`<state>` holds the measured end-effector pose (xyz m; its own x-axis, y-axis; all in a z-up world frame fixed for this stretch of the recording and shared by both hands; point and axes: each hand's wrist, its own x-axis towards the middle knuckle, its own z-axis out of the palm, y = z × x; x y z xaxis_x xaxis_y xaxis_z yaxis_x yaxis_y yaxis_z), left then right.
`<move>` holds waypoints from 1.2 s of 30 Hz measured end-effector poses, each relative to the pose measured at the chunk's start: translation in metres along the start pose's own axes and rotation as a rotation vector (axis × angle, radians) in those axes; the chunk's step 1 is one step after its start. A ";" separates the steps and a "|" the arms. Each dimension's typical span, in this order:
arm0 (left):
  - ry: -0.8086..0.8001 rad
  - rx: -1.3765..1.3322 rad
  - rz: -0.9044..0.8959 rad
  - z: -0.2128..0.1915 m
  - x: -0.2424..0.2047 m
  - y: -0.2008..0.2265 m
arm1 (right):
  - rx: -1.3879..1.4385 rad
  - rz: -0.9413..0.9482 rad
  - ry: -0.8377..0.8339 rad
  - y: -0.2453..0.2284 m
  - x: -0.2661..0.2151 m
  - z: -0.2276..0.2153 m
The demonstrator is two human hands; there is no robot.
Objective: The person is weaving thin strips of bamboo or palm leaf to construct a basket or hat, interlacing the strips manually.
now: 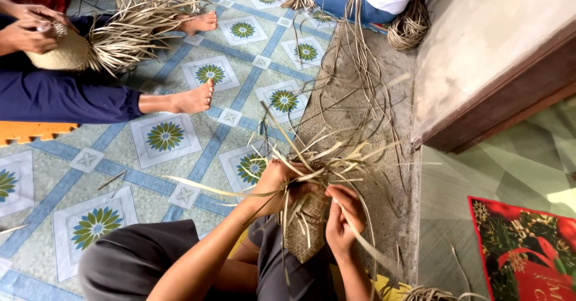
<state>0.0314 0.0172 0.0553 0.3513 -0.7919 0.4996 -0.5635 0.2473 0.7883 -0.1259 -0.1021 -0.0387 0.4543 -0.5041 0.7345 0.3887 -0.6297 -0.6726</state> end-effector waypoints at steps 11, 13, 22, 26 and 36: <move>0.020 0.204 -0.023 0.024 -0.006 -0.036 | -0.460 -0.228 -0.146 -0.013 0.004 -0.002; 0.009 0.226 -0.054 0.026 -0.005 -0.037 | -0.476 -0.252 -0.146 -0.007 0.000 -0.004; 0.015 0.275 -0.126 0.033 -0.008 -0.019 | -0.399 -0.206 -0.188 -0.019 0.009 -0.009; -0.046 0.364 -0.174 0.040 -0.009 -0.018 | -0.476 -0.171 -0.212 -0.006 0.015 -0.017; 0.003 0.433 -0.041 0.054 -0.010 -0.033 | -0.609 -0.560 0.056 -0.082 0.082 -0.061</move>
<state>0.0057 -0.0131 0.0047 0.3819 -0.7943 0.4725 -0.8101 -0.0417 0.5847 -0.1692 -0.1276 0.0819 0.2760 -0.0389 0.9604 0.0358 -0.9981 -0.0507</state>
